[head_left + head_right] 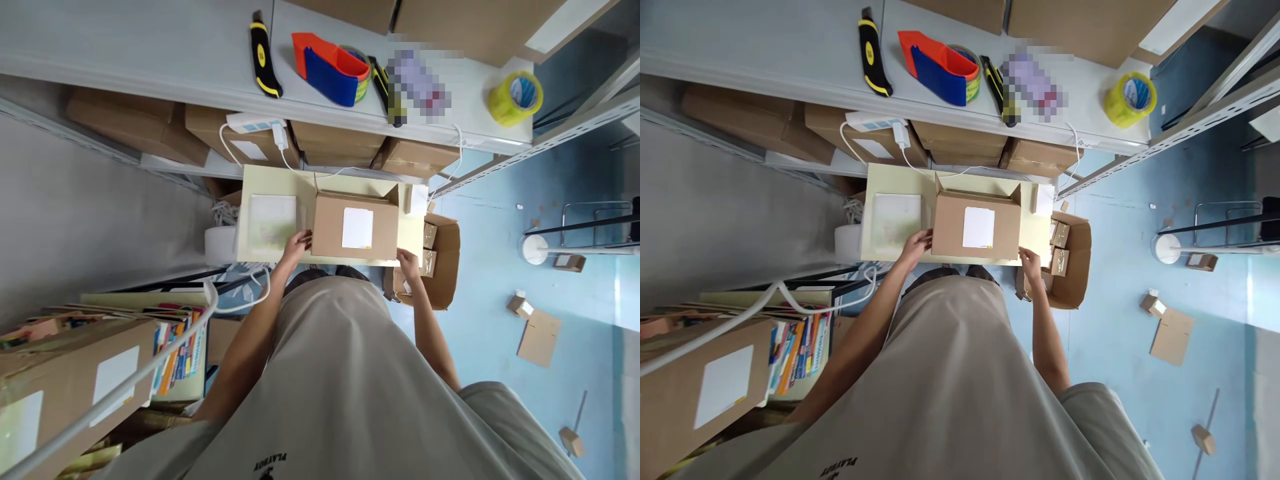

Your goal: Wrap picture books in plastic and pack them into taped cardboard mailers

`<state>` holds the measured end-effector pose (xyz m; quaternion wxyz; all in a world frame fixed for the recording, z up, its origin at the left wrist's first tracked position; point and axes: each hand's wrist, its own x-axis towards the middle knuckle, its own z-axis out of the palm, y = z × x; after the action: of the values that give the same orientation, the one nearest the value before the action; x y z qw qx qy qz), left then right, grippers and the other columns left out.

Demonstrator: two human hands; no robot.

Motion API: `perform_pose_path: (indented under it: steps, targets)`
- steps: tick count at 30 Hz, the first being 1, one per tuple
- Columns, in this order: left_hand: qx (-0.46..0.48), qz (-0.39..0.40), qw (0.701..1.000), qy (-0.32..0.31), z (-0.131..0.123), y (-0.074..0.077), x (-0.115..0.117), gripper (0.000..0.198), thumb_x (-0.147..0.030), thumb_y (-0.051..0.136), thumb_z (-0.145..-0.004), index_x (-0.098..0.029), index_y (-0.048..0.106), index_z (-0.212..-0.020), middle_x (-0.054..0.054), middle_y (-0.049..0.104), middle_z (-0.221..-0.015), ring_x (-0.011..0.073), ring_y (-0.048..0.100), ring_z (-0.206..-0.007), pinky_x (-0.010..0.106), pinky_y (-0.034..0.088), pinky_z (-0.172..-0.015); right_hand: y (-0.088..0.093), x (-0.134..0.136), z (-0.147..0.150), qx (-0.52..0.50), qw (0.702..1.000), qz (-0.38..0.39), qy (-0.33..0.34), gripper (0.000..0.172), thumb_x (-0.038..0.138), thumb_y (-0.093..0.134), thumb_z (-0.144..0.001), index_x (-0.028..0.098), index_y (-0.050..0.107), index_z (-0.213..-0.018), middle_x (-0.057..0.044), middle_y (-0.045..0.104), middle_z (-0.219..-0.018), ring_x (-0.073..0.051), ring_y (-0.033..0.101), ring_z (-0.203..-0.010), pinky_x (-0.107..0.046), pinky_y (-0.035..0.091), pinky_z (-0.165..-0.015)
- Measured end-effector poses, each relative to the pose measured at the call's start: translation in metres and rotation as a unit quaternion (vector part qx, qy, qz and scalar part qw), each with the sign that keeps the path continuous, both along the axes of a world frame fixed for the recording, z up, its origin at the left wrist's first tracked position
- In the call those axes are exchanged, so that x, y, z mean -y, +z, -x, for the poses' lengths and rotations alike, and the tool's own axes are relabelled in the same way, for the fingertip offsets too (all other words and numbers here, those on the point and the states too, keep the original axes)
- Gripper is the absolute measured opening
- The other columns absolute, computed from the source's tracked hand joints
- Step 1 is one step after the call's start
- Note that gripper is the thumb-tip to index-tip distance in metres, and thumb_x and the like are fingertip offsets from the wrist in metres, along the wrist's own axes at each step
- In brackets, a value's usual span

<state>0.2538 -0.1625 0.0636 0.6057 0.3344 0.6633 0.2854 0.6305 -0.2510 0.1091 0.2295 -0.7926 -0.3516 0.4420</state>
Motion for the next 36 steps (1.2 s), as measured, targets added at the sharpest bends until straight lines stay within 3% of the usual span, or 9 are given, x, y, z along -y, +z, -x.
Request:
perform_pose_path:
  steps: [3, 7, 14, 21, 23, 26, 28, 32, 36]
  targets:
    - [-0.032, -0.049, 0.998, 0.024, -0.006, 0.0, -0.031, 0.058, -0.032, 0.059, -0.077, -0.015, 0.079, -0.13, 0.019, 0.082, -0.143, 0.0292, 0.077, -0.138, 0.05, 0.06, -0.123, 0.001, -0.029, -0.005, -0.026, 0.997, -0.06, -0.048, 0.06, 0.043, 0.052, -0.101, 0.006, 0.073, -0.144, -0.027, 0.075, -0.154, -0.022, 0.076, -0.127, -0.034, 0.061, -0.111]
    - [-0.055, -0.107, 0.993, -0.002, -0.019, 0.017, -0.057, 0.048, -0.048, 0.062, -0.091, -0.016, 0.08, -0.123, 0.019, 0.084, -0.138, 0.0336, 0.073, -0.144, 0.046, 0.058, -0.124, 0.015, -0.063, 0.004, -0.068, 0.995, -0.044, -0.05, 0.069, 0.052, 0.045, -0.112, 0.004, 0.064, -0.157, -0.029, 0.068, -0.164, -0.021, 0.076, -0.137, -0.029, 0.062, -0.11]
    - [-0.041, -0.187, 0.981, 0.042, 0.003, 0.057, -0.031, 0.078, -0.079, 0.068, -0.103, -0.016, 0.069, -0.149, 0.022, 0.078, -0.149, 0.0352, 0.073, -0.144, 0.05, 0.057, -0.126, 0.05, -0.05, 0.019, -0.053, 0.993, -0.099, -0.023, 0.117, 0.096, 0.01, -0.106, 0.011, 0.057, -0.172, -0.025, 0.068, -0.167, -0.028, 0.076, -0.143, -0.04, 0.063, -0.117]
    - [-0.079, -0.106, 0.987, 0.097, 0.001, 0.055, -0.005, 0.076, -0.078, 0.072, -0.103, -0.015, 0.071, -0.147, 0.024, 0.077, -0.149, 0.0413, 0.068, -0.153, 0.057, 0.051, -0.134, 0.022, -0.042, 0.036, -0.18, 0.976, -0.059, -0.11, 0.117, 0.104, 0.023, -0.101, 0.013, 0.076, -0.151, -0.025, 0.073, -0.162, -0.036, 0.071, -0.152, -0.052, 0.054, -0.133]
    - [-0.113, -0.104, 0.979, 0.133, 0.0, 0.057, 0.002, 0.076, -0.07, 0.068, -0.108, -0.013, 0.065, -0.156, 0.028, 0.07, -0.158, 0.0416, 0.066, -0.156, 0.06, 0.051, -0.133, 0.029, -0.04, 0.037, -0.15, 0.981, -0.068, -0.105, 0.115, 0.1, 0.02, -0.104, 0.01, 0.076, -0.148, -0.028, 0.076, -0.156, -0.037, 0.074, -0.149, -0.055, 0.057, -0.13]
    - [-0.208, -0.187, 0.946, 0.162, 0.002, 0.071, 0.007, 0.082, -0.059, 0.071, -0.108, -0.017, 0.048, -0.173, 0.026, 0.054, -0.177, 0.0387, 0.049, -0.17, 0.058, 0.043, -0.139, 0.062, -0.037, 0.041, 0.017, 0.974, -0.189, -0.124, 0.095, 0.09, 0.036, -0.109, 0.011, 0.078, -0.141, -0.027, 0.081, -0.145, -0.038, 0.078, -0.14, -0.058, 0.061, -0.124]
    - [-0.259, -0.272, 0.924, 0.076, 0.0, 0.084, 0.004, 0.07, -0.052, 0.069, -0.109, -0.02, 0.055, -0.17, 0.023, 0.058, -0.174, 0.0378, 0.047, -0.171, 0.057, 0.037, -0.142, 0.089, -0.04, 0.05, 0.109, 0.955, -0.266, -0.081, 0.074, 0.078, 0.045, -0.114, 0.017, 0.081, -0.136, -0.022, 0.084, -0.137, -0.035, 0.08, -0.134, -0.057, 0.062, -0.122]
    - [-0.296, -0.339, 0.876, -0.174, -0.012, 0.1, -0.017, 0.045, -0.044, 0.06, -0.113, -0.019, 0.076, -0.146, 0.021, 0.071, -0.159, 0.0422, 0.054, -0.164, 0.062, 0.038, -0.14, 0.116, -0.075, 0.083, 0.1, 0.942, -0.262, 0.182, 0.052, 0.06, 0.052, -0.119, 0.024, 0.081, -0.141, -0.016, 0.082, -0.146, -0.033, 0.079, -0.136, -0.055, 0.063, -0.124]
    - [-0.322, -0.325, 0.868, -0.192, -0.014, 0.099, -0.028, 0.031, -0.04, 0.056, -0.114, -0.021, 0.08, -0.12, 0.019, 0.077, -0.143, 0.0403, 0.059, -0.155, 0.064, 0.038, -0.139, 0.106, -0.129, 0.098, 0.183, 0.908, -0.228, 0.302, 0.063, 0.049, 0.065, -0.114, 0.027, 0.06, -0.173, -0.013, 0.056, -0.181, -0.036, 0.052, -0.17, -0.065, 0.046, -0.141]
